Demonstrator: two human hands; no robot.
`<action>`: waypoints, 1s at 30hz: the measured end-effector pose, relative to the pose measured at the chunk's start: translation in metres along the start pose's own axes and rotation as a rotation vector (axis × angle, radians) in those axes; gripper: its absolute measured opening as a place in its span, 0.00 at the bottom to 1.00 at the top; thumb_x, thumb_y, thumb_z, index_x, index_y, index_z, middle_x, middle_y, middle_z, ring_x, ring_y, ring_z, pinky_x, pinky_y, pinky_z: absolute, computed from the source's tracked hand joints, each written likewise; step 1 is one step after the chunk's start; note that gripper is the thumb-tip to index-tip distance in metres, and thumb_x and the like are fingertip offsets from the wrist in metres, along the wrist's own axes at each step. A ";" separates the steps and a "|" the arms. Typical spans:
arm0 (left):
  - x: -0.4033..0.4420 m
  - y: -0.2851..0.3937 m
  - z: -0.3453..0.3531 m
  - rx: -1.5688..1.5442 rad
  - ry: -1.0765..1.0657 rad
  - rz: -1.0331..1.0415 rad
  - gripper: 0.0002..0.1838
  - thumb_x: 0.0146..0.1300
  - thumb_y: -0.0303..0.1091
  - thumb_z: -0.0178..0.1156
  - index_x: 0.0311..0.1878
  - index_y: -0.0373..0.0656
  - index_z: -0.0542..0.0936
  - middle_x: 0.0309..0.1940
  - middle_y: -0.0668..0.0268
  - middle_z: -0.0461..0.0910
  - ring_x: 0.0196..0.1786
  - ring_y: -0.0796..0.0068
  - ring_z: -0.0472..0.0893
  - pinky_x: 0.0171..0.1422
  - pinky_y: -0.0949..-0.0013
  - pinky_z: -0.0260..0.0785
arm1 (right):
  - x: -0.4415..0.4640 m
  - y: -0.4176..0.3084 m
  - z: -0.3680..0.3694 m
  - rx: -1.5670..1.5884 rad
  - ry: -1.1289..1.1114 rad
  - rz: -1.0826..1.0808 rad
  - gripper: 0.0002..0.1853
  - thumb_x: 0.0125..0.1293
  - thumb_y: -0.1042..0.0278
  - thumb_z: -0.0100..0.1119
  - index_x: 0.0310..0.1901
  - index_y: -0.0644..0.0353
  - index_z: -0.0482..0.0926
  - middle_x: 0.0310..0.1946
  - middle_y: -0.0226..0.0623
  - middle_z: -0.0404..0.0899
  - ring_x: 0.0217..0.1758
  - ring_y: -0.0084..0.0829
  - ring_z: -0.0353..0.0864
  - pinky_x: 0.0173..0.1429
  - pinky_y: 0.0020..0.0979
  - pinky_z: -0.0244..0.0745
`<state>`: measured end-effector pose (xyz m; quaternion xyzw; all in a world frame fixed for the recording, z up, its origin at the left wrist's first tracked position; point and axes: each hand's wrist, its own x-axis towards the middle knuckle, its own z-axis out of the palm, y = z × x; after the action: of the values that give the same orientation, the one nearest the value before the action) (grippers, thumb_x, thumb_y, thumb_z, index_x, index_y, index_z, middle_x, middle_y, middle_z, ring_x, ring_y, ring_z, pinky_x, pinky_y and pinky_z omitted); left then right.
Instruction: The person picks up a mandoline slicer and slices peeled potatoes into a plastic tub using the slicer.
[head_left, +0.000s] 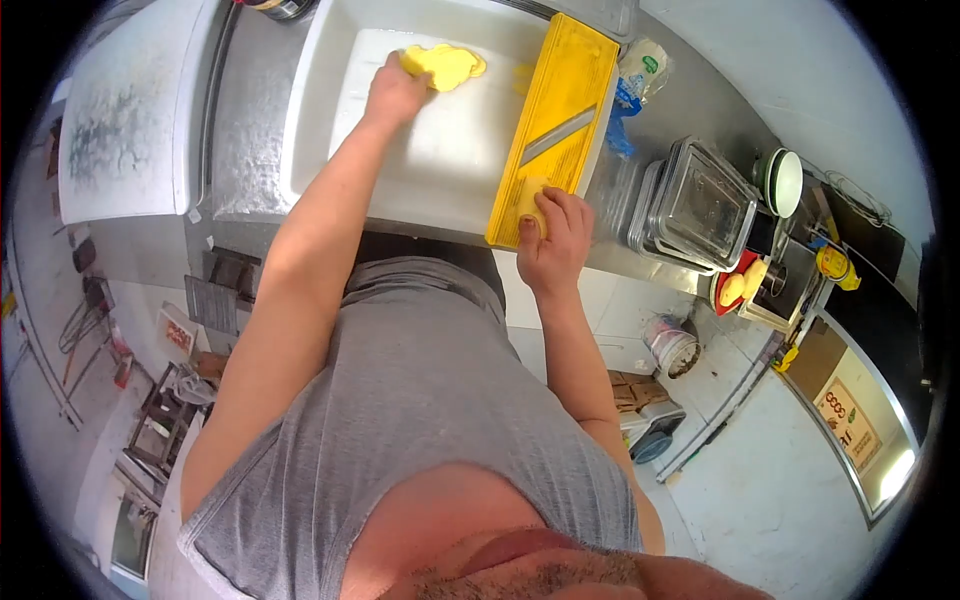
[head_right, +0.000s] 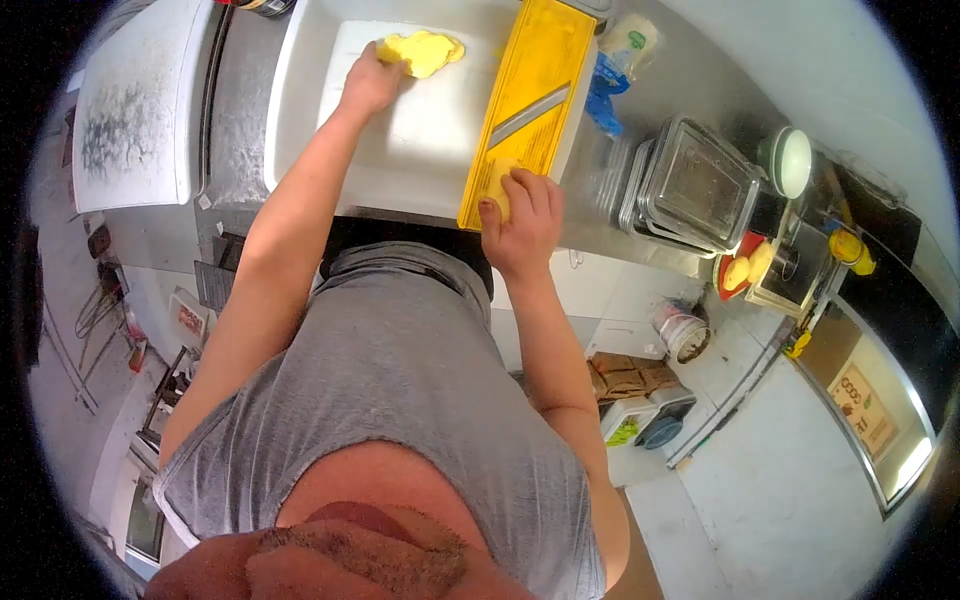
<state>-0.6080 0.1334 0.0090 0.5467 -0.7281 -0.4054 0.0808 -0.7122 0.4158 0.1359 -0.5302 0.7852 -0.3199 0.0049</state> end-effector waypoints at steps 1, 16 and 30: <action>-0.004 0.001 -0.004 0.052 0.025 0.006 0.34 0.62 0.45 0.65 0.64 0.33 0.68 0.51 0.40 0.80 0.56 0.42 0.80 0.60 0.52 0.73 | 0.001 0.001 0.000 -0.004 0.004 -0.007 0.15 0.65 0.59 0.62 0.43 0.65 0.81 0.47 0.45 0.80 0.50 0.50 0.75 0.56 0.45 0.72; -0.113 0.042 0.022 -0.707 -1.089 0.000 0.17 0.74 0.39 0.54 0.55 0.36 0.78 0.42 0.66 0.82 0.41 0.76 0.81 0.49 0.71 0.76 | -0.001 -0.001 0.009 -0.091 0.120 -0.035 0.10 0.54 0.69 0.69 0.35 0.64 0.82 0.40 0.43 0.81 0.44 0.48 0.78 0.48 0.42 0.76; -0.116 0.047 0.017 -0.691 -1.121 -0.014 0.16 0.73 0.36 0.58 0.57 0.36 0.76 0.40 0.66 0.80 0.38 0.78 0.80 0.45 0.72 0.78 | 0.004 -0.011 0.016 -0.225 0.091 -0.050 0.10 0.55 0.67 0.65 0.34 0.66 0.83 0.38 0.43 0.80 0.45 0.47 0.76 0.51 0.43 0.74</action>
<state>-0.6067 0.2451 0.0679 0.2001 -0.4841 -0.8398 -0.1423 -0.6993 0.4019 0.1295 -0.5319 0.8020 -0.2536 -0.0980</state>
